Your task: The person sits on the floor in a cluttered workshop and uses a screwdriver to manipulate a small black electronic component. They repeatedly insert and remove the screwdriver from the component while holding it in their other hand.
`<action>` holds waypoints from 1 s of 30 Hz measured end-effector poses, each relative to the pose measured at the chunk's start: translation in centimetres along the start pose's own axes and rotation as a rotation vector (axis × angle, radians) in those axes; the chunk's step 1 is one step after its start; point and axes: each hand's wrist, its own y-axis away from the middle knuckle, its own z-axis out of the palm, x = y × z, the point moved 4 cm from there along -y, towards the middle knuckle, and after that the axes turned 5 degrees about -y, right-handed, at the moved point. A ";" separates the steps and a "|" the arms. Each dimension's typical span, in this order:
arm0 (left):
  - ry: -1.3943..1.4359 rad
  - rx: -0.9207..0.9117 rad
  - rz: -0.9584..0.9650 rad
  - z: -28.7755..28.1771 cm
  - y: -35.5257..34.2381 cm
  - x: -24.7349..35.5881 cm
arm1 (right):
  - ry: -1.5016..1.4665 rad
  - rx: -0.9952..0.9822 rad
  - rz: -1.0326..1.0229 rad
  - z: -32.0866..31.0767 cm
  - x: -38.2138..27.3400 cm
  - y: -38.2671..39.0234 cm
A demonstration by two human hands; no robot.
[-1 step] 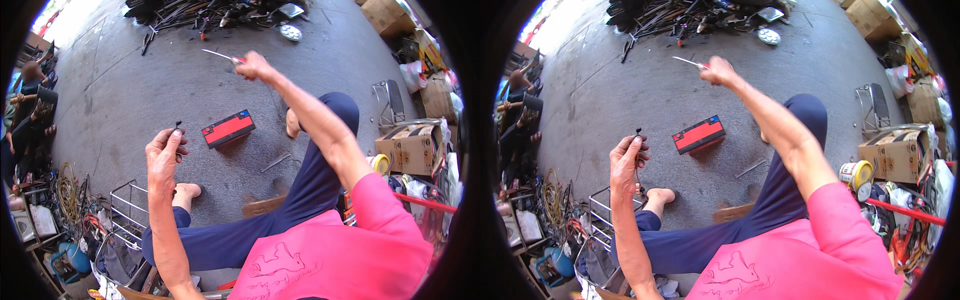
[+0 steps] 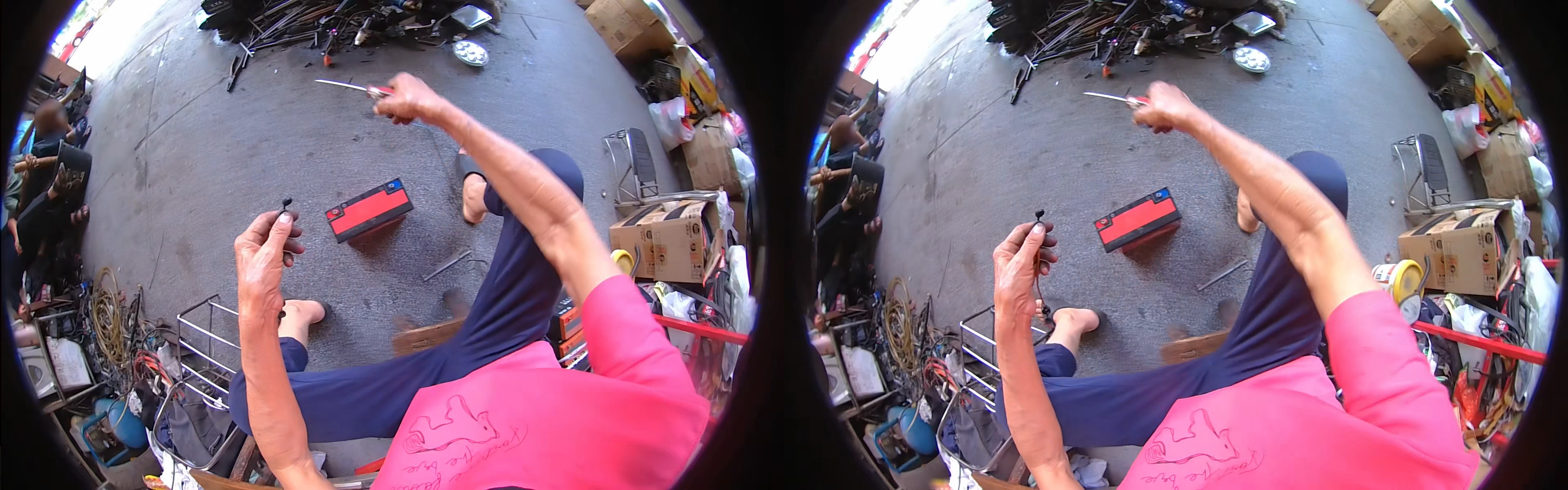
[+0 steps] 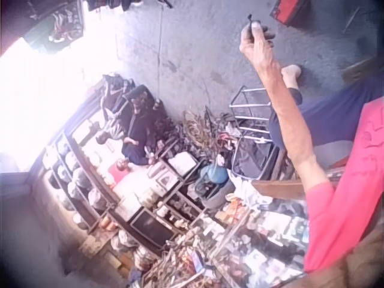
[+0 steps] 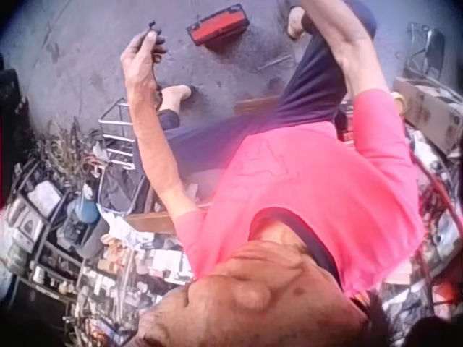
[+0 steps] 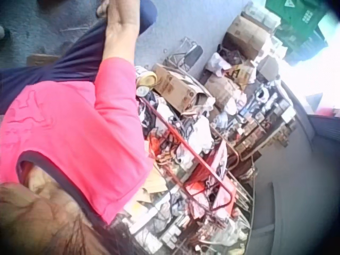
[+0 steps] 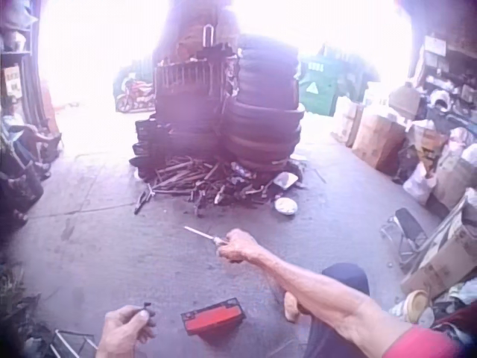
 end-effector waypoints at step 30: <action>0.244 0.001 -0.095 1.6 -1.4 0.3 | 0.501 -0.264 -0.581 6.1 -7.7 12.3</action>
